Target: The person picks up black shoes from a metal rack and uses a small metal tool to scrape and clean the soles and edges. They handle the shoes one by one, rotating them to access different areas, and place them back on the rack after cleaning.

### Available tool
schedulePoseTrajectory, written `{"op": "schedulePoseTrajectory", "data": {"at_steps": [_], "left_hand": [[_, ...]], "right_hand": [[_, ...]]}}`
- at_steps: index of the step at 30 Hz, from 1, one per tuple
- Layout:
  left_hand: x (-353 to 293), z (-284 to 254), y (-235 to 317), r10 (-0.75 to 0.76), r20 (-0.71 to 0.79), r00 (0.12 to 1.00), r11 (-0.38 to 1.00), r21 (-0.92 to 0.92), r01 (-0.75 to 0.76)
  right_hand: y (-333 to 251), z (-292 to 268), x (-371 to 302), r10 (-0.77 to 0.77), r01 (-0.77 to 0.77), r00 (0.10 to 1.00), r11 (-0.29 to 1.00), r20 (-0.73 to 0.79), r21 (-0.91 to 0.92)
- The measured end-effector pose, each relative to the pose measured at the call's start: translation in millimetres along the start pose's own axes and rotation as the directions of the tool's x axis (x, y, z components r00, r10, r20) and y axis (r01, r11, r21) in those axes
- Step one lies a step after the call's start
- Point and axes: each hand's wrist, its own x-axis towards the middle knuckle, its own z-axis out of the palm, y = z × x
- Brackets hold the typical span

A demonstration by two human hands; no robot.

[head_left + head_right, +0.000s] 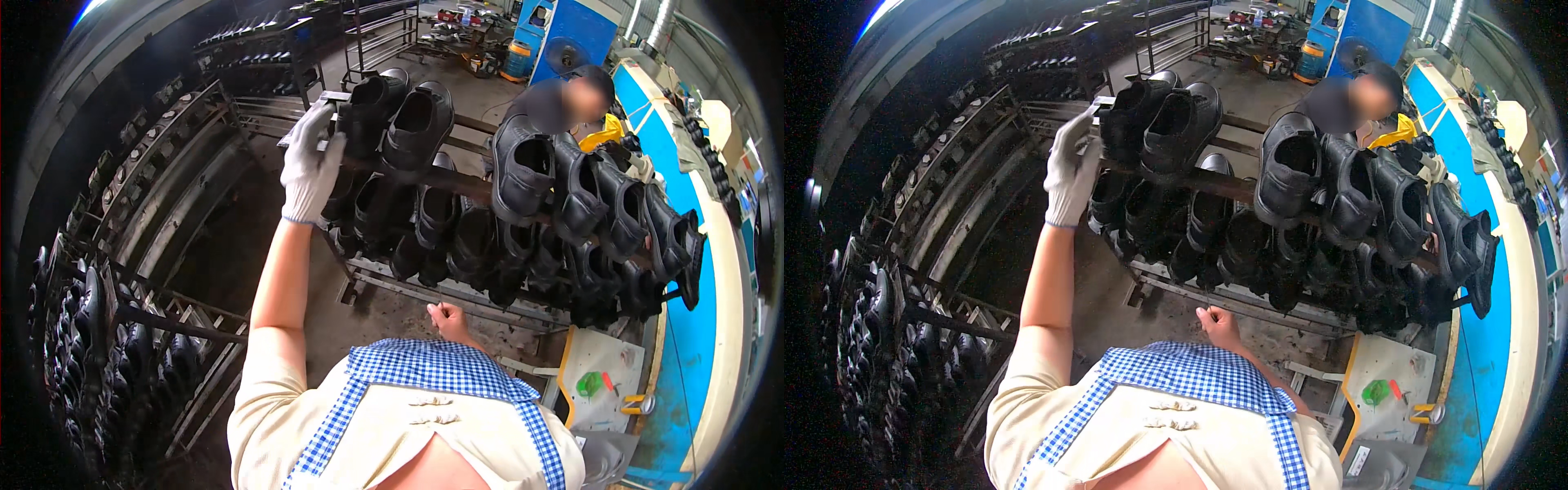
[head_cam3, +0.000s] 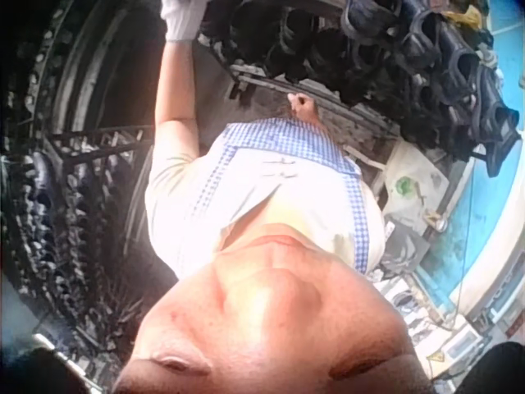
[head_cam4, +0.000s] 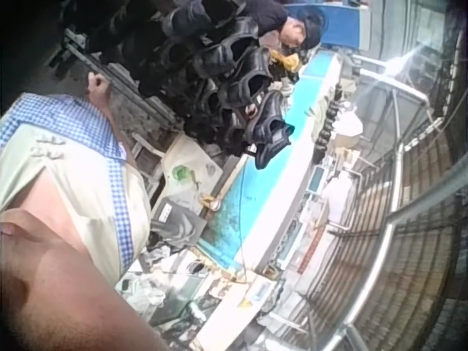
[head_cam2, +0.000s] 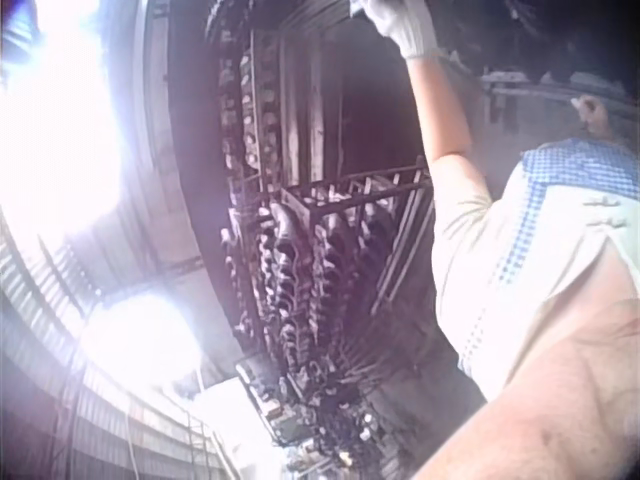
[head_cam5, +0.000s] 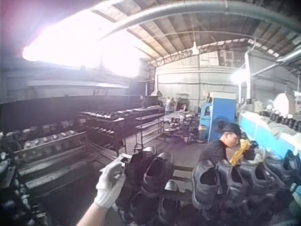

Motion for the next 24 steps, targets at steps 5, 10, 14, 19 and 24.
{"op": "schedulePoseTrajectory", "data": {"at_steps": [5,10,14,19,24], "left_hand": [[49.0,-2.6,4.5,0.064,0.262,0.963,0.951,0.277,-0.138],[54.6,-13.2,25.4,0.332,0.45,0.829,0.798,0.334,-0.501],[15.5,-42.0,63.8,0.181,0.489,0.853,0.907,0.253,-0.337],[-61.4,-94.0,74.1,-0.385,-0.049,0.922,0.921,-0.086,0.38],[-104.5,-118.1,100.8,-0.755,-0.274,0.595,0.608,-0.632,0.48]], "right_hand": [[-23.2,-1.0,-1.0,-0.06,0.057,0.997,0.997,0.049,0.058],[-46.2,-0.6,-3.1,-0.065,0.065,0.998,0.998,0.007,-0.001],[-40.3,-2.5,0.8,-0.119,0.119,0.993,0.992,0.008,0.028],[-75.8,-0.8,5.3,-0.251,0.248,0.968,0.964,0.021,0.097],[-134.9,22.9,18.2,-0.451,0.421,0.866,0.89,0.214,0.172]]}}
